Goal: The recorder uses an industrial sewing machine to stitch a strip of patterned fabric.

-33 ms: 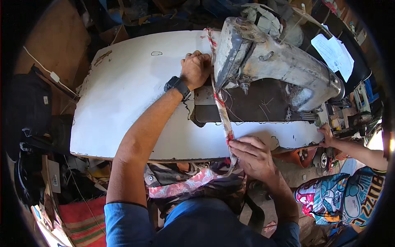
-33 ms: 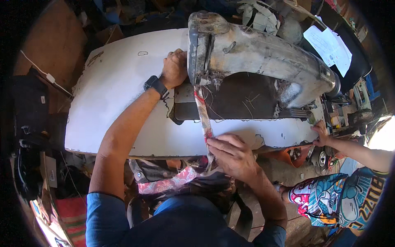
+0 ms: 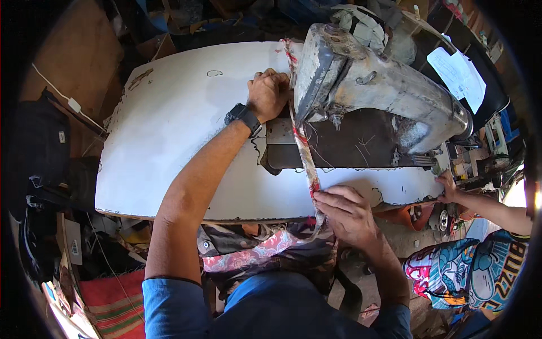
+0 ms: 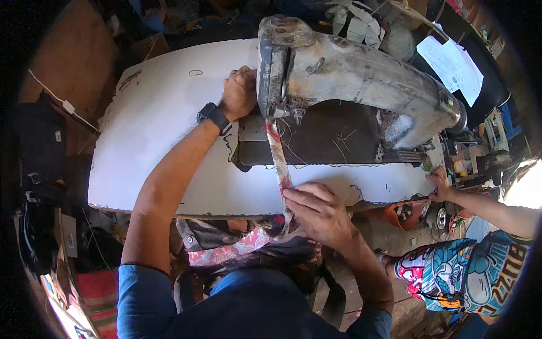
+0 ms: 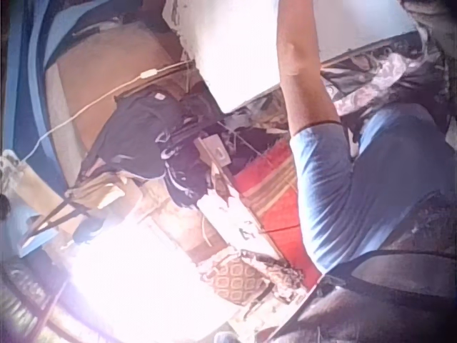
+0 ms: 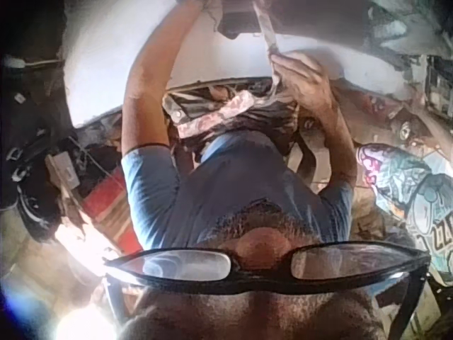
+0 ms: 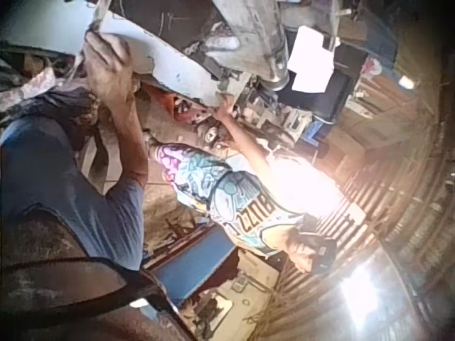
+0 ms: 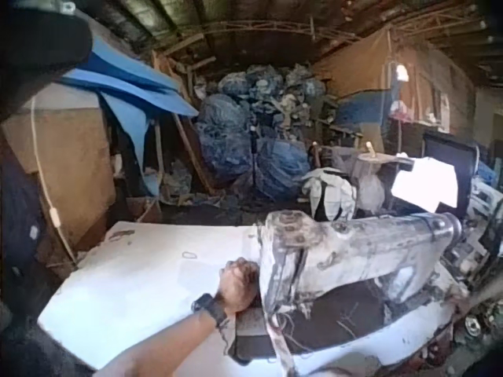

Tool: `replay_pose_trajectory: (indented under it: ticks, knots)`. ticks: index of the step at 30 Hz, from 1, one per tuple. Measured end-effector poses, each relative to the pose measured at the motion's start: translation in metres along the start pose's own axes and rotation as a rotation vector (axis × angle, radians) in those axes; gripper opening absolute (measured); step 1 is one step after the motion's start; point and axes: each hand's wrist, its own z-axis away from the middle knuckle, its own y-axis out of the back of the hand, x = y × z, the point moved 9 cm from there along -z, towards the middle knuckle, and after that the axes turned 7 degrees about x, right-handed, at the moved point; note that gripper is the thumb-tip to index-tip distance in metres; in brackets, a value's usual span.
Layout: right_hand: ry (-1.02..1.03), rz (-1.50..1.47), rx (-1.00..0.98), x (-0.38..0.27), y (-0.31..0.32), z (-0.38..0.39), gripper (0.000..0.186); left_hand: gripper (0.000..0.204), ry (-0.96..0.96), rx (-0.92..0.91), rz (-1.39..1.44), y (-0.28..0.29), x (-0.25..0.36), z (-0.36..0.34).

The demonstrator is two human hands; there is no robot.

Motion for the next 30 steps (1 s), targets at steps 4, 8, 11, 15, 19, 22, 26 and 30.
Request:
replay_pose_trajectory:
  ticks: [4,8,11,15,19,22,26,30]
  knots:
    - [-0.007,-0.017,-0.020,0.011,-0.002,-0.011,0.033,0.018,0.037,-0.031,0.004,-0.006,-0.008,-0.010]
    - [-0.007,-0.009,-0.033,0.022,-0.004,-0.019,0.035,0.021,0.068,-0.042,-0.025,-0.013,-0.016,-0.019]
    - [-0.006,-0.003,-0.050,0.029,-0.007,-0.027,0.036,0.022,0.092,-0.083,-0.034,-0.017,-0.027,-0.026]
    - [-0.007,0.005,-0.062,0.036,-0.013,-0.037,0.036,0.023,0.109,-0.110,-0.033,-0.020,-0.036,-0.036]
    - [0.005,0.013,-0.072,0.049,-0.018,-0.047,0.034,0.022,0.094,-0.087,-0.103,-0.025,-0.038,-0.047]
    - [0.004,-0.004,-0.079,0.057,-0.022,-0.054,0.033,0.023,0.095,-0.082,-0.132,-0.029,-0.043,-0.055]
    - [-0.004,0.019,-0.088,0.065,-0.026,-0.061,0.036,0.030,0.095,-0.101,-0.156,-0.037,-0.055,-0.068]
    - [0.021,0.085,-0.093,0.065,-0.031,-0.067,0.037,0.031,0.093,-0.092,-0.119,-0.043,-0.065,-0.076]
